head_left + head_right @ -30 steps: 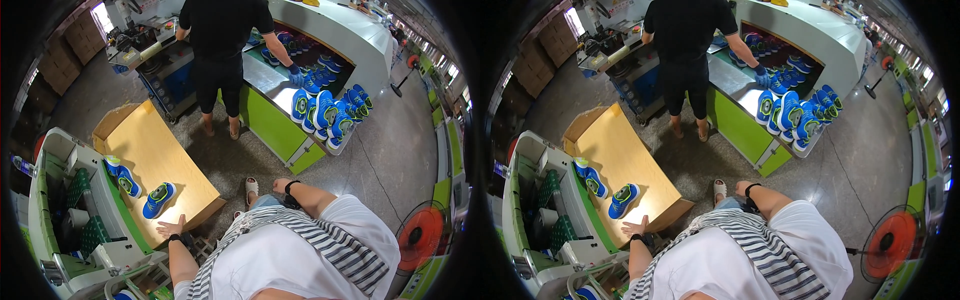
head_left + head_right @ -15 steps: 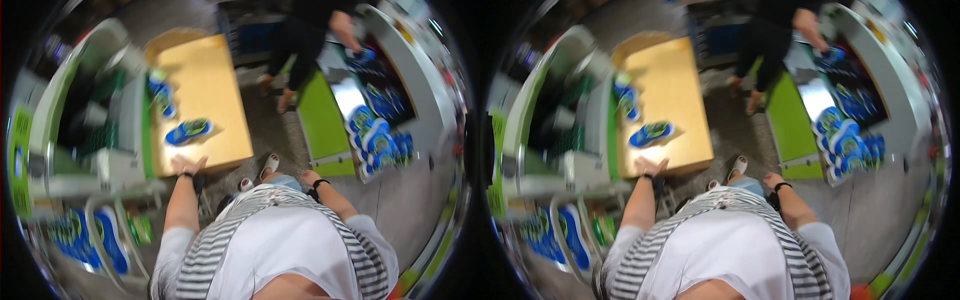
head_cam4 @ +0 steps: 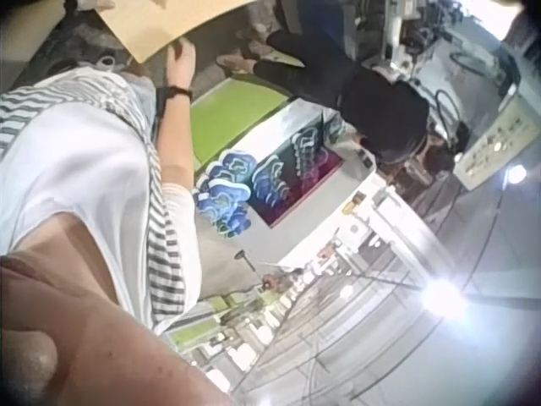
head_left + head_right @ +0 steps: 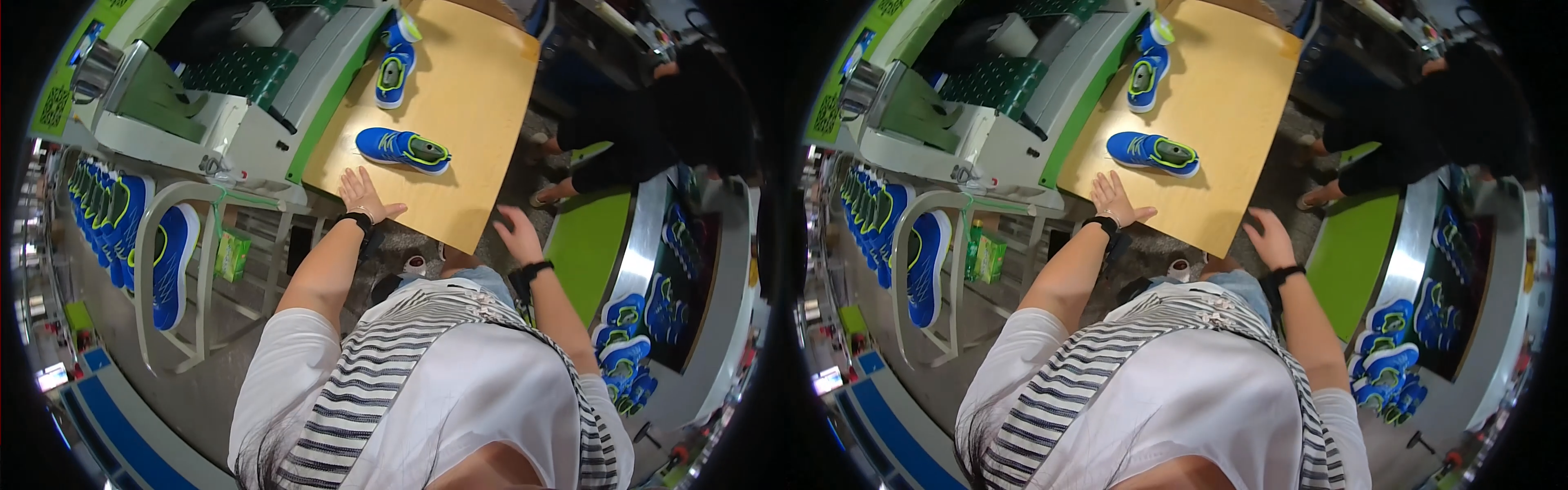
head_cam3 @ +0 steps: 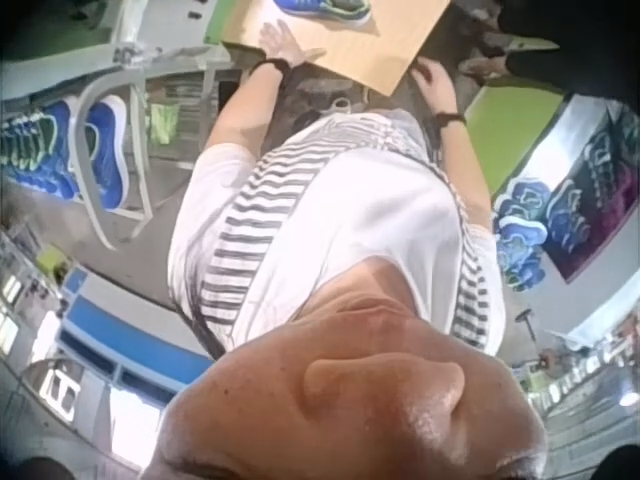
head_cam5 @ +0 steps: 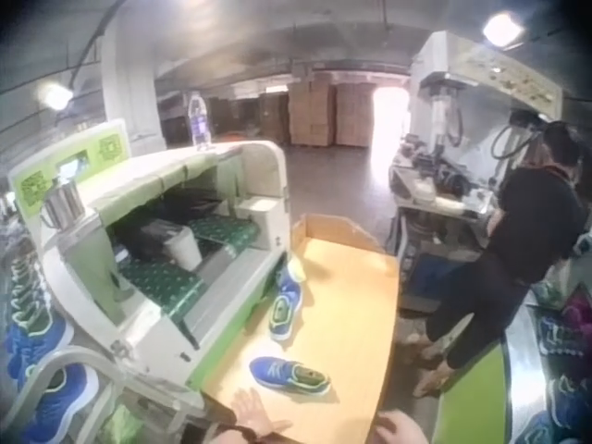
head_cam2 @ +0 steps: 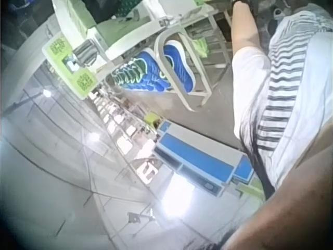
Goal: Manually placing shoes into a machine for processing and organizing them on racks.
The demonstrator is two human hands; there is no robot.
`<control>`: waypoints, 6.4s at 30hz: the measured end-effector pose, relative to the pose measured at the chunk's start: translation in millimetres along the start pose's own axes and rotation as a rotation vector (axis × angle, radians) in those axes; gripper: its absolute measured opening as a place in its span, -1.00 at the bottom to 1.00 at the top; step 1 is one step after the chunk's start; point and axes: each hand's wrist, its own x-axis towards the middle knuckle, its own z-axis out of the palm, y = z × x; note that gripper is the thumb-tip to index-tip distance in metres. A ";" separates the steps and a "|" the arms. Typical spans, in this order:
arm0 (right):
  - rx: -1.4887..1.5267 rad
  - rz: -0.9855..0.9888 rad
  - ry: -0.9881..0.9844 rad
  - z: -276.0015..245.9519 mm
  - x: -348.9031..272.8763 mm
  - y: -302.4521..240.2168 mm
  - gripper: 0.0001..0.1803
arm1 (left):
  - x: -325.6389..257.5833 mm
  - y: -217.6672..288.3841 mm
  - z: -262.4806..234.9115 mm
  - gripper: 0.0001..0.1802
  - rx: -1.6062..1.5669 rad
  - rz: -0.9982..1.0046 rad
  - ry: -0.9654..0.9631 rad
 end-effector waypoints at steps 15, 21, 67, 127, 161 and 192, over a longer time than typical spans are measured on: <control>0.220 -0.373 -0.519 29.2 175.3 -66.4 -0.17 | 123.8 71.2 -191.1 -0.22 -0.352 0.153 0.522; 0.434 0.123 -0.484 -45.9 170.6 -3.5 -0.20 | 193.1 102.0 -135.6 0.05 -0.816 0.223 0.336; -0.443 -0.857 0.021 97.2 440.3 -138.4 -0.42 | 45.8 80.6 -90.0 -0.35 -0.357 0.065 0.916; 0.720 -0.596 -0.067 -22.9 351.7 -248.0 -0.42 | -35.2 42.1 -267.6 -0.08 -1.529 0.130 0.922; 0.360 -0.119 -0.474 66.0 350.5 -89.3 -0.28 | 22.9 0.6 -1.1 0.53 0.036 -0.184 -0.174; -0.023 1.382 0.137 119.0 -446.9 132.5 -0.70 | 61.8 -5.4 18.9 0.41 0.240 -0.070 0.158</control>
